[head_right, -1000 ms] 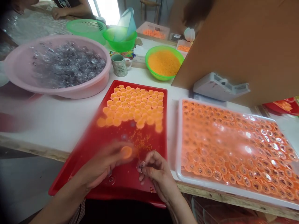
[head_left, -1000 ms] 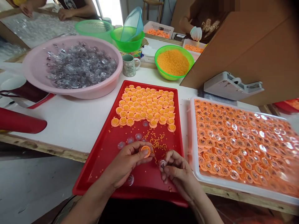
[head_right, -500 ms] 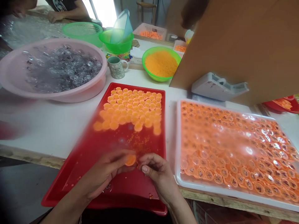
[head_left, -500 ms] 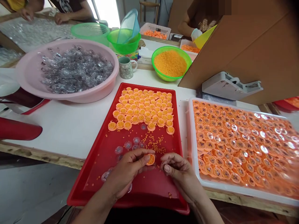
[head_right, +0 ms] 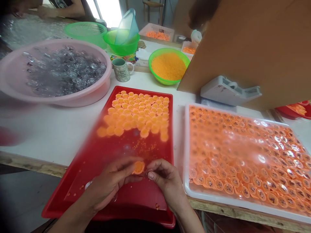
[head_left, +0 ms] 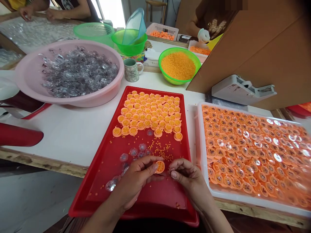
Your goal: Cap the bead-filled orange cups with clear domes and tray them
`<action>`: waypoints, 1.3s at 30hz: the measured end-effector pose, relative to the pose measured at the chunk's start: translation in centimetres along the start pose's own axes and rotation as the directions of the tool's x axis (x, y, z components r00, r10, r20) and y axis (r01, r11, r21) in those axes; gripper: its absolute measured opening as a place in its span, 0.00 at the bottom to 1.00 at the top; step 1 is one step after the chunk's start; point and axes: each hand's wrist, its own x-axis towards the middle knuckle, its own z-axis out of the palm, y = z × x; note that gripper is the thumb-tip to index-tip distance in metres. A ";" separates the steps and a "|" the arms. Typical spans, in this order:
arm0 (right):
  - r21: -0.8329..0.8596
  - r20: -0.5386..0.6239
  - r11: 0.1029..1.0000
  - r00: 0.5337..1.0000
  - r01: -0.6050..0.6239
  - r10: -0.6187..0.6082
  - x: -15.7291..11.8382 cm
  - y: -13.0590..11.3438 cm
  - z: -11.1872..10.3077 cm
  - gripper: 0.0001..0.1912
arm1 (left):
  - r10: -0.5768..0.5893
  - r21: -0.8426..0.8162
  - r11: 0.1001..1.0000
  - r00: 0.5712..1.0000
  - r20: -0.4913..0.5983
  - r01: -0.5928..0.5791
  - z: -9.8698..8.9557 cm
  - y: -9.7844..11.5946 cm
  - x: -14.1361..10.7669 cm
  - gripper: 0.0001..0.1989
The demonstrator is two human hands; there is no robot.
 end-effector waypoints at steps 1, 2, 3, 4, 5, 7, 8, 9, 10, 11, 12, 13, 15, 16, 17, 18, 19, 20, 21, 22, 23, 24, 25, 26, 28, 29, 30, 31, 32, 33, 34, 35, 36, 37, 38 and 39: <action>0.016 0.006 1.000 1.000 0.000 0.000 0.0 0.0 0.0 0.05 | 0.005 -0.012 1.000 1.000 0.003 -0.005 0.0 -0.1 0.0 0.13; 0.038 0.010 0.999 1.000 0.000 0.000 0.0 0.0 0.1 0.06 | 0.006 -0.025 1.000 1.000 0.009 -0.006 0.0 -0.1 0.0 0.13; 0.058 0.009 0.998 1.000 -0.001 0.001 0.1 0.0 0.1 0.06 | 0.005 -0.035 0.999 1.000 0.016 -0.005 -0.1 -0.2 0.0 0.13; 0.072 0.004 0.997 1.000 -0.002 0.002 0.1 0.0 0.2 0.07 | 0.005 -0.042 0.999 1.000 0.022 -0.004 -0.1 -0.2 0.0 0.13; 0.077 -0.003 0.997 1.000 -0.004 0.004 0.1 0.0 0.3 0.07 | 0.006 -0.044 0.999 1.000 0.028 -0.005 -0.1 -0.2 0.0 0.13; 0.075 -0.015 0.997 1.000 -0.007 0.008 0.1 0.0 0.5 0.09 | 0.013 -0.017 1.000 0.999 0.029 -0.013 0.0 -0.3 0.0 0.13; 0.074 -0.018 0.997 1.000 -0.009 0.011 0.1 -0.1 0.6 0.09 | 0.020 0.010 1.000 1.000 0.024 -0.020 0.0 -0.3 0.1 0.13; 0.072 -0.015 0.997 1.000 -0.012 0.013 0.1 -0.1 0.7 0.08 | 0.031 0.040 0.999 0.999 0.014 -0.031 0.1 -0.3 0.1 0.12; 0.067 -0.007 0.998 1.000 -0.011 0.011 0.1 -0.2 0.7 0.06 | 0.039 0.069 0.997 0.999 0.006 -0.040 0.2 -0.3 0.1 0.12; 0.056 0.003 0.998 1.000 -0.006 0.006 0.1 -0.4 0.7 0.05 | 0.046 0.089 0.995 0.999 0.004 -0.046 0.3 -0.3 0.2 0.12; 0.035 0.019 0.999 1.000 0.003 -0.004 0.1 -0.5 0.7 0.04 | 0.049 0.100 0.994 0.999 0.008 -0.050 0.4 -0.2 0.2 0.12; -0.003 0.041 1.000 0.999 0.020 -0.020 0.1 -0.7 0.6 0.03 | 0.048 0.103 0.993 0.999 0.020 -0.050 0.5 -0.1 0.2 0.12; -0.135 0.086 0.986 0.993 0.094 -0.083 0.1 -1.2 0.2 0.02 | 0.031 0.111 0.993 0.998 0.051 -0.037 0.5 0.1 0.3 0.11; -0.227 0.109 0.962 0.986 0.149 -0.127 0.1 -1.5 0.0 0.03 | 0.018 0.128 0.991 0.998 0.066 -0.026 0.6 0.2 0.3 0.11; -0.324 0.138 0.922 0.975 0.211 -0.175 0.1 -1.8 -0.1 0.04 | 0.001 0.156 0.988 0.997 0.077 -0.013 0.6 0.3 0.4 0.11; -0.412 0.169 0.870 0.961 0.270 -0.219 0.0 -2.0 -0.2 0.06 | -0.017 0.194 0.981 0.996 0.086 0.000 0.6 0.5 0.5 0.10; -0.480 0.203 0.816 0.946 0.322 -0.254 0.0 -2.3 -0.3 0.07 | -0.031 0.235 0.972 0.995 0.099 0.007 0.6 0.6 0.5 0.10; -0.528 0.237 0.769 0.932 0.359 -0.273 0.0 -2.5 -0.3 0.09 | -0.037 0.278 0.961 0.993 0.116 0.004 0.6 0.6 0.6 0.10; -0.558 0.265 0.738 0.924 0.380 -0.276 0.0 -2.8 -0.2 0.10 | -0.036 0.317 0.949 0.991 0.131 -0.007 0.7 0.6 0.6 0.10; -0.576 0.287 0.720 0.920 0.388 -0.266 0.1 -3.0 -0.2 0.10 | -0.032 0.343 0.939 0.989 0.145 -0.020 0.8 0.5 0.6 0.10; -0.590 0.299 0.711 0.921 0.383 -0.249 0.1 -3.1 -0.1 0.10 | -0.027 0.346 0.938 0.987 0.156 -0.029 0.9 0.4 0.6 0.10; -0.601 0.300 0.708 0.926 0.371 -0.231 0.2 -3.2 0.0 0.10 | -0.024 0.325 0.945 0.986 0.162 -0.031 1.0 0.3 0.5 0.10; -0.607 0.289 0.711 0.932 0.355 -0.219 0.3 -3.2 0.0 0.09 | -0.026 0.276 0.961 0.986 0.162 -0.020 1.1 0.1 0.4 0.09; -0.608 0.263 0.720 0.940 0.335 -0.216 0.3 -3.1 0.1 0.09 | -0.032 0.202 0.979 0.987 0.159 -0.001 1.2 -0.1 0.3 0.08; -0.577 0.178 0.762 0.956 0.294 -0.233 0.5 -2.7 0.2 0.08 | -0.031 0.029 0.999 0.988 0.151 0.027 1.2 -0.4 0.2 0.09; -0.541 0.131 0.797 0.963 0.269 -0.236 0.5 -2.4 0.2 0.08 | -0.025 -0.035 0.999 0.989 0.143 0.030 1.2 -0.5 0.1 0.11; -0.494 0.092 0.835 0.970 0.242 -0.227 0.5 -2.2 0.3 0.07 | -0.019 -0.067 0.997 0.991 0.131 0.028 1.1 -0.6 0.1 0.12; -0.446 0.072 0.869 0.976 0.216 -0.206 0.5 -2.0 0.4 0.06 | -0.010 -0.067 0.998 0.993 0.118 0.018 1.1 -0.6 0.2 0.12; -0.409 0.068 0.891 0.980 0.197 -0.185 0.5 -1.8 0.5 0.04 | 0.001 -0.036 0.999 0.995 0.104 0.003 1.0 -0.6 0.2 0.10; -0.397 0.076 0.897 0.981 0.192 -0.177 0.4 -1.7 0.5 0.04 | 0.012 0.012 1.000 0.996 0.093 -0.013 1.0 -0.6 0.3 0.08; -0.415 0.094 0.886 0.979 0.205 -0.183 0.3 -1.7 0.5 0.04 | 0.024 0.068 0.997 0.996 0.087 -0.030 1.0 -0.6 0.3 0.07; -0.458 0.118 0.858 0.972 0.234 -0.202 0.3 -1.8 0.5 0.04 | 0.037 0.119 0.992 0.995 0.087 -0.048 1.0 -0.5 0.3 0.07; -0.509 0.149 0.817 0.963 0.270 -0.225 0.3 -2.0 0.5 0.05 | 0.048 0.165 0.984 0.995 0.089 -0.062 1.0 -0.5 0.4 0.07; -0.556 0.185 0.773 0.952 0.305 -0.243 0.2 -2.1 0.4 0.05 | 0.051 0.206 0.976 0.994 0.095 -0.069 1.0 -0.5 0.4 0.08; -0.592 0.220 0.735 0.943 0.332 -0.249 0.2 -2.3 0.3 0.06 | 0.051 0.247 0.966 0.994 0.097 -0.074 1.0 -0.5 0.4 0.09; -0.616 0.250 0.708 0.938 0.347 -0.242 0.3 -2.5 0.2 0.06 | 0.053 0.292 0.953 0.994 0.101 -0.080 1.1 -0.5 0.4 0.10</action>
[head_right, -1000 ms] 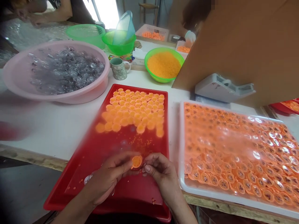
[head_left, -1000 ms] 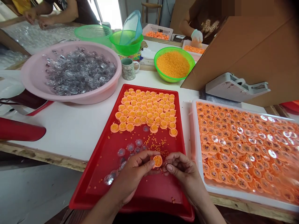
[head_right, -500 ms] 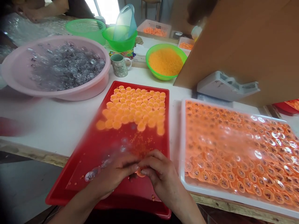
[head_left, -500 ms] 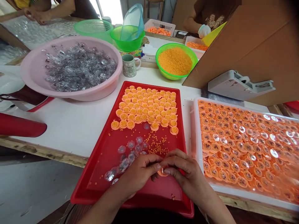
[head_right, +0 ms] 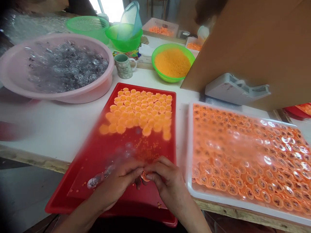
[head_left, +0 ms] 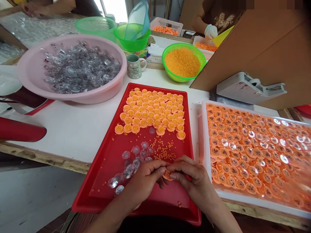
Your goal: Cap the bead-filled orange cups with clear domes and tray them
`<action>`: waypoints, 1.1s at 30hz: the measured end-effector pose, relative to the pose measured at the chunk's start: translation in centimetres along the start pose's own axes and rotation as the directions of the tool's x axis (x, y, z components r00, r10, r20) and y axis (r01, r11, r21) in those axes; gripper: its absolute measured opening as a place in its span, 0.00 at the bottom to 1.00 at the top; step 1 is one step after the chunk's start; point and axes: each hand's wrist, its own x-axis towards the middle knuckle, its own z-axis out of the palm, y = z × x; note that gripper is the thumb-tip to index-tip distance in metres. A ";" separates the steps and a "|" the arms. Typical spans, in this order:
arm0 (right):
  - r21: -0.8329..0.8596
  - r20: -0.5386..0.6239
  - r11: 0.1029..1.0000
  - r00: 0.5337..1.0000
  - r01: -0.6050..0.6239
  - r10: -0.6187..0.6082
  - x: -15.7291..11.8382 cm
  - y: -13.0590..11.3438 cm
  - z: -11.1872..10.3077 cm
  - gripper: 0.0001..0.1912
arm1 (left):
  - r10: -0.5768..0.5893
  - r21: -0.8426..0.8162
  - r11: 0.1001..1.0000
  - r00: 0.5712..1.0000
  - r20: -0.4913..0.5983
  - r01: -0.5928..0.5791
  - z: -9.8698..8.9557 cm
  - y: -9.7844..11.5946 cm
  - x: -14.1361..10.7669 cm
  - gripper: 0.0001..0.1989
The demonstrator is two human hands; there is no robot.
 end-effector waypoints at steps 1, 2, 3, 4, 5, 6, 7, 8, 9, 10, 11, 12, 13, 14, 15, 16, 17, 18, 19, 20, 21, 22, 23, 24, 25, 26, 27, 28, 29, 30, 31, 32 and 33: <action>-0.021 0.024 1.000 1.000 0.006 -0.006 0.1 0.0 -0.2 0.07 | 0.006 0.049 0.999 1.000 0.000 -0.006 0.0 -0.1 0.0 0.10; -0.032 0.041 0.999 0.999 0.005 -0.004 0.1 -0.1 -0.3 0.07 | 0.017 0.097 0.995 1.000 -0.002 -0.017 0.1 -0.2 0.0 0.11; -0.037 0.051 0.999 0.999 -0.004 0.006 0.2 -0.1 -0.3 0.07 | 0.036 0.140 0.989 0.999 -0.007 -0.035 0.1 -0.2 -0.1 0.11; -0.036 0.051 0.999 0.998 -0.021 0.023 0.2 -0.1 -0.3 0.06 | 0.060 0.181 0.982 0.998 -0.015 -0.057 0.1 -0.3 -0.1 0.11; -0.027 0.043 0.999 0.998 -0.043 0.044 0.3 -0.2 -0.3 0.06 | 0.085 0.223 0.972 0.996 -0.026 -0.077 0.2 -0.3 -0.2 0.10; -0.015 0.031 0.998 0.997 -0.065 0.065 0.3 -0.2 -0.2 0.05 | 0.104 0.267 0.959 0.994 -0.029 -0.093 0.2 -0.3 -0.3 0.10; -0.002 0.015 0.996 0.996 -0.084 0.084 0.3 -0.2 0.0 0.05 | 0.121 0.310 0.945 0.992 -0.028 -0.106 0.2 -0.3 -0.4 0.09; 0.012 -0.001 0.995 0.995 -0.099 0.099 0.2 -0.2 0.1 0.05 | 0.130 0.348 0.930 0.991 -0.021 -0.115 0.2 -0.2 -0.6 0.08; 0.025 -0.015 0.994 0.994 -0.110 0.110 0.2 -0.1 0.3 0.05 | 0.132 0.380 0.918 0.991 -0.014 -0.117 0.3 -0.1 -0.7 0.07; 0.038 -0.028 0.992 0.992 -0.120 0.121 0.1 0.0 0.5 0.05 | 0.128 0.400 0.909 0.992 -0.010 -0.114 0.3 -0.1 -0.8 0.06; 0.053 -0.043 0.990 0.990 -0.132 0.135 0.0 0.1 0.6 0.05 | 0.127 0.408 0.906 0.992 -0.015 -0.110 0.3 -0.1 -0.8 0.06; 0.067 -0.063 0.987 0.987 -0.145 0.149 0.0 0.2 0.8 0.04 | 0.132 0.403 0.909 0.991 -0.029 -0.109 0.3 -0.2 -0.8 0.07; 0.076 -0.079 0.985 0.984 -0.155 0.161 -0.1 0.4 0.9 0.04 | 0.145 0.388 0.915 0.988 -0.050 -0.115 0.3 -0.3 -0.8 0.10; 0.076 -0.087 0.985 0.983 -0.154 0.161 -0.2 0.4 1.0 0.07 | 0.164 0.363 0.923 0.984 -0.071 -0.127 0.3 -0.4 -0.7 0.12; 0.065 -0.095 0.989 0.985 -0.136 0.142 -0.3 0.5 1.0 0.10 | 0.186 0.333 0.932 0.978 -0.092 -0.146 0.3 -0.5 -0.7 0.15; 0.045 -0.101 0.994 0.989 -0.104 0.108 -0.3 0.4 1.1 0.12 | 0.205 0.300 0.940 0.973 -0.109 -0.165 0.3 -0.5 -0.6 0.17; 0.020 -0.113 0.998 0.991 -0.064 0.066 -0.4 0.3 1.1 0.13 | 0.214 0.264 0.948 0.970 -0.119 -0.176 0.2 -0.5 -0.5 0.17; -0.009 -0.137 1.000 0.990 -0.025 0.023 -0.6 0.1 1.1 0.13 | 0.208 0.224 0.958 0.971 -0.122 -0.177 0.2 -0.4 -0.5 0.16; -0.039 -0.171 0.999 0.985 0.007 -0.013 -0.7 -0.1 1.2 0.12 | 0.198 0.186 0.967 0.972 -0.124 -0.173 0.2 -0.3 -0.5 0.13; -0.071 -0.207 0.997 0.977 0.029 -0.044 -0.9 -0.3 1.3 0.12 | 0.194 0.154 0.973 0.973 -0.127 -0.173 0.2 -0.1 -0.5 0.11; -0.104 -0.241 0.994 0.968 0.042 -0.066 -1.0 -0.5 1.4 0.12 | 0.201 0.139 0.973 0.971 -0.133 -0.182 0.3 0.0 -0.6 0.09; -0.135 -0.264 0.989 0.961 0.052 -0.087 -1.2 -0.7 1.5 0.13 | 0.230 0.144 0.967 0.962 -0.146 -0.209 0.3 0.1 -0.7 0.08; -0.164 -0.284 0.984 0.953 0.063 -0.108 -1.4 -0.9 1.7 0.13 | 0.276 0.168 0.954 0.948 -0.157 -0.249 0.3 0.2 -0.8 0.07; -0.190 -0.302 0.979 0.944 0.075 -0.131 -1.6 -1.1 1.8 0.14 | 0.329 0.202 0.934 0.931 -0.159 -0.296 0.3 0.3 -0.9 0.07; -0.212 -0.320 0.973 0.935 0.087 -0.153 -1.8 -1.3 2.0 0.14 | 0.379 0.231 0.911 0.913 -0.150 -0.340 0.3 0.2 -1.0 0.06; -0.229 -0.336 0.968 0.926 0.097 -0.173 -2.0 -1.4 2.2 0.14 | 0.413 0.248 0.894 0.901 -0.135 -0.373 0.3 0.2 -1.1 0.06; -0.242 -0.347 0.965 0.919 0.103 -0.185 -2.1 -1.5 2.3 0.15 | 0.432 0.255 0.883 0.894 -0.119 -0.393 0.3 0.1 -1.2 0.06; -0.251 -0.356 0.962 0.915 0.104 -0.192 -2.1 -1.6 2.5 0.15 | 0.441 0.257 0.878 0.891 -0.105 -0.404 0.3 -0.1 -1.2 0.06; -0.255 -0.365 0.962 0.911 0.100 -0.192 -2.1 -1.7 2.6 0.15 | 0.440 0.262 0.877 0.892 -0.101 -0.403 0.2 -0.2 -1.3 0.06; -0.253 -0.374 0.963 0.908 0.094 -0.187 -2.0 -1.7 2.7 0.15 | 0.436 0.268 0.878 0.894 -0.107 -0.396 0.2 -0.3 -1.3 0.06; -0.243 -0.383 0.966 0.907 0.088 -0.178 -1.9 -1.7 2.9 0.15 | 0.426 0.273 0.882 0.898 -0.115 -0.383 0.2 -0.5 -1.3 0.06; -0.222 -0.389 0.972 0.906 0.081 -0.165 -1.8 -1.7 3.0 0.14 | 0.411 0.276 0.890 0.902 -0.136 -0.363 0.2 -0.7 -1.3 0.06; -0.191 -0.392 0.979 0.909 0.071 -0.142 -1.7 -1.7 3.2 0.13 | 0.394 0.276 0.899 0.903 -0.171 -0.340 0.2 -0.8 -1.3 0.06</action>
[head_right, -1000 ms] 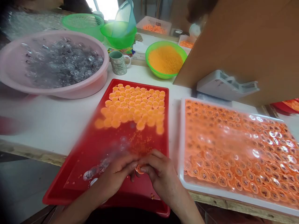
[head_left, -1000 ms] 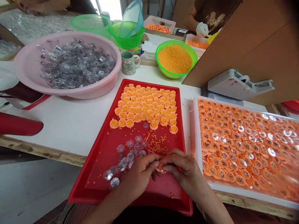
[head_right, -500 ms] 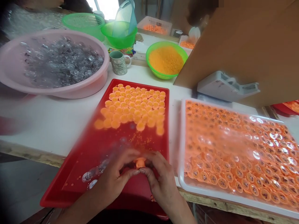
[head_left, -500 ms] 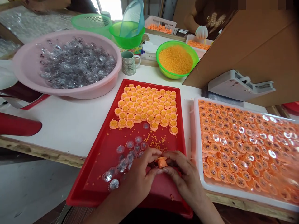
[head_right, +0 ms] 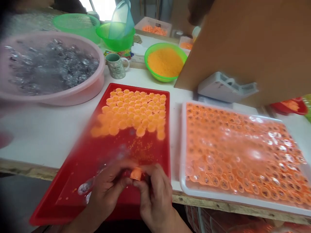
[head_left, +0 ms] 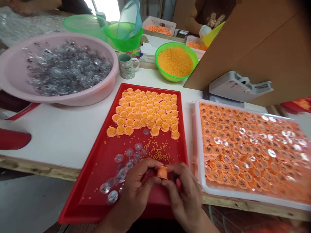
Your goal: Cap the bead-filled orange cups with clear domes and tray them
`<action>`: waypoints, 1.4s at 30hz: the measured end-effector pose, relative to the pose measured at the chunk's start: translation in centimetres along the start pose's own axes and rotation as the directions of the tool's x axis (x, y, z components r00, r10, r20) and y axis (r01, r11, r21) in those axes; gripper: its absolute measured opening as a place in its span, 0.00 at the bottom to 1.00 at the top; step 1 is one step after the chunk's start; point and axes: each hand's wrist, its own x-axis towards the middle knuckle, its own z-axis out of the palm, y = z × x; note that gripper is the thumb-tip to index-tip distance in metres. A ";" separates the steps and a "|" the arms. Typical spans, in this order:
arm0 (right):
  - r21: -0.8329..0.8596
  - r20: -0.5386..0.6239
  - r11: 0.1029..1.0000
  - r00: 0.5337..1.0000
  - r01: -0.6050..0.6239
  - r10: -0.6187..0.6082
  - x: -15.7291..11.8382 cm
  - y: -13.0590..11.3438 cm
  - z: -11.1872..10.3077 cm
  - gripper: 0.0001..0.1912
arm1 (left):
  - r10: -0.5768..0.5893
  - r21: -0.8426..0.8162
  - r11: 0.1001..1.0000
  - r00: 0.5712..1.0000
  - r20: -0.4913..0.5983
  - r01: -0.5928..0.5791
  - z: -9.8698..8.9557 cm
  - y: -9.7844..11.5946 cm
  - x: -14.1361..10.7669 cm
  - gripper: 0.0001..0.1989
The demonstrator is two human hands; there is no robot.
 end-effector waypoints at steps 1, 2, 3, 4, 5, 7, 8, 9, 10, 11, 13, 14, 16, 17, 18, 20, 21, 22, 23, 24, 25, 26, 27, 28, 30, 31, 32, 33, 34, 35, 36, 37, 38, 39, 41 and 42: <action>0.030 0.011 0.999 1.000 -0.029 0.029 0.0 0.0 0.2 0.11 | -0.030 0.000 1.000 0.999 -0.037 0.030 0.1 -0.2 0.0 0.06; 0.060 0.028 0.996 0.998 -0.066 0.064 0.0 0.0 0.4 0.09 | -0.059 -0.004 0.998 0.995 -0.076 0.058 0.3 -0.3 0.0 0.07; 0.086 0.039 0.991 0.994 -0.104 0.101 0.0 0.0 0.6 0.07 | -0.082 -0.009 0.997 0.990 -0.112 0.082 0.5 -0.5 0.0 0.07; 0.107 0.037 0.985 0.990 -0.138 0.135 -0.1 0.0 0.8 0.06 | -0.098 -0.014 0.995 0.985 -0.143 0.097 0.8 -0.7 0.1 0.07; 0.122 0.022 0.979 0.986 -0.165 0.163 -0.1 0.0 1.0 0.05 | -0.106 -0.017 0.994 0.981 -0.160 0.105 1.0 -0.8 0.2 0.08; 0.143 -0.032 0.970 0.979 -0.194 0.201 -0.1 0.1 1.3 0.05 | -0.104 -0.026 0.995 0.981 -0.163 0.101 1.6 -1.0 0.6 0.08; 0.150 -0.060 0.968 0.975 -0.204 0.214 0.0 0.2 1.3 0.04 | -0.099 -0.033 0.995 0.982 -0.158 0.095 2.0 -1.1 0.8 0.09; 0.158 -0.079 0.963 0.969 -0.218 0.233 0.2 0.4 1.3 0.04 | -0.100 -0.042 0.995 0.984 -0.150 0.095 2.3 -1.0 1.0 0.09; 0.181 -0.087 0.952 0.961 -0.245 0.264 0.4 0.6 1.1 0.03 | -0.111 -0.051 0.993 0.984 -0.140 0.104 2.7 -0.9 1.2 0.09; 0.236 -0.083 0.929 0.947 -0.284 0.311 0.6 0.8 0.9 0.03 | -0.134 -0.061 0.990 0.983 -0.129 0.127 3.1 -0.7 1.4 0.10; 0.419 -0.028 0.823 0.901 -0.382 0.433 1.0 1.4 0.3 0.06 | -0.202 -0.079 0.978 0.974 -0.100 0.194 3.7 -0.3 1.5 0.12; 0.517 0.023 0.744 0.876 -0.423 0.482 1.1 1.7 -0.1 0.08 | -0.227 -0.084 0.972 0.970 -0.085 0.220 4.0 -0.1 1.6 0.13; 0.636 0.119 0.619 0.852 -0.460 0.510 1.1 2.3 -0.8 0.09 | -0.226 -0.065 0.973 0.972 -0.063 0.222 4.3 0.3 1.7 0.12; 0.650 0.144 0.606 0.857 -0.459 0.495 1.0 2.5 -1.1 0.09 | -0.189 -0.026 0.982 0.980 -0.062 0.188 4.3 0.4 1.7 0.11; 0.639 0.155 0.625 0.871 -0.449 0.467 0.7 2.7 -1.4 0.10 | -0.127 0.037 0.991 0.990 -0.067 0.130 4.2 0.5 1.6 0.09; 0.578 0.147 0.711 0.908 -0.401 0.393 0.2 2.9 -1.9 0.12 | 0.036 0.207 0.978 0.997 -0.074 -0.020 4.0 0.8 1.5 0.08; 0.537 0.129 0.761 0.927 -0.364 0.352 0.0 3.0 -2.0 0.12 | 0.122 0.290 0.952 0.990 -0.072 -0.096 3.9 0.9 1.5 0.09; 0.495 0.103 0.808 0.945 -0.319 0.310 -0.3 3.1 -2.1 0.13 | 0.198 0.359 0.919 0.978 -0.063 -0.163 3.8 1.0 1.4 0.10; 0.454 0.067 0.850 0.961 -0.268 0.267 -0.4 3.2 -2.0 0.13 | 0.269 0.411 0.884 0.962 -0.053 -0.225 3.9 1.0 1.3 0.12; 0.414 0.026 0.884 0.974 -0.217 0.227 -0.6 3.2 -1.9 0.13 | 0.332 0.447 0.850 0.942 -0.044 -0.278 4.0 1.0 1.2 0.13; 0.378 -0.018 0.910 0.982 -0.169 0.190 -0.7 3.2 -1.6 0.13 | 0.385 0.472 0.821 0.922 -0.039 -0.322 4.2 0.9 1.2 0.14; 0.342 -0.057 0.930 0.985 -0.132 0.161 -0.8 3.2 -1.3 0.13 | 0.427 0.488 0.796 0.904 -0.034 -0.358 4.5 0.8 1.2 0.15; 0.312 -0.086 0.944 0.986 -0.111 0.144 -0.9 3.1 -1.0 0.13 | 0.457 0.496 0.779 0.889 -0.029 -0.384 4.8 0.6 1.2 0.16; 0.287 -0.111 0.952 0.984 -0.105 0.142 -1.0 3.0 -0.8 0.12 | 0.479 0.501 0.767 0.877 -0.030 -0.402 5.1 0.4 1.3 0.16; 0.256 -0.118 0.956 0.977 -0.144 0.179 -1.3 2.9 -0.9 0.09 | 0.472 0.501 0.764 0.881 -0.006 -0.406 5.5 0.1 1.5 0.15; 0.251 -0.100 0.951 0.972 -0.181 0.212 -1.4 3.1 -1.4 0.08 | 0.456 0.500 0.766 0.890 0.021 -0.405 5.6 -0.2 1.7 0.14; 0.253 -0.087 0.940 0.963 -0.228 0.256 -1.4 3.4 -2.2 0.07 | 0.432 0.503 0.768 0.900 0.052 -0.397 5.5 -0.4 1.9 0.13; 0.261 -0.098 0.926 0.946 -0.274 0.308 -1.5 3.9 -3.3 0.08 | 0.407 0.512 0.766 0.910 0.083 -0.389 5.1 -0.6 2.1 0.12; 0.267 -0.138 0.909 0.920 -0.321 0.366 -1.4 4.5 -4.8 0.10 | 0.382 0.527 0.759 0.917 0.113 -0.381 4.6 -0.8 2.4 0.12; 0.252 -0.213 0.894 0.880 -0.370 0.424 -1.3 5.4 -6.5 0.13 | 0.361 0.549 0.750 0.924 0.128 -0.369 3.9 -1.1 2.8 0.13; 0.229 -0.315 0.880 0.824 -0.415 0.470 -1.0 6.4 -8.3 0.16 | 0.347 0.575 0.738 0.929 0.127 -0.354 3.1 -1.3 3.3 0.13; 0.174 -0.415 0.866 0.762 -0.470 0.497 -0.7 7.5 -10.1 0.18 | 0.324 0.602 0.729 0.939 0.116 -0.326 2.1 -1.5 3.8 0.13; 0.080 -0.492 0.844 0.715 -0.531 0.496 -0.3 8.6 -11.8 0.20 | 0.286 0.630 0.725 0.954 0.090 -0.277 1.1 -1.6 4.3 0.12; 0.038 -0.518 0.827 0.697 -0.561 0.496 0.2 9.8 -13.1 0.21 | 0.241 0.658 0.722 0.969 0.055 -0.217 0.1 -1.6 4.7 0.13; -0.024 -0.523 0.804 0.693 -0.594 0.497 1.1 11.8 -14.9 0.22 | 0.162 0.698 0.708 0.987 -0.013 -0.107 -1.7 -1.5 5.5 0.14; -0.037 -0.508 0.801 0.701 -0.598 0.500 1.5 12.6 -15.2 0.23 | 0.150 0.711 0.699 0.988 -0.039 -0.078 -2.5 -1.3 5.6 0.15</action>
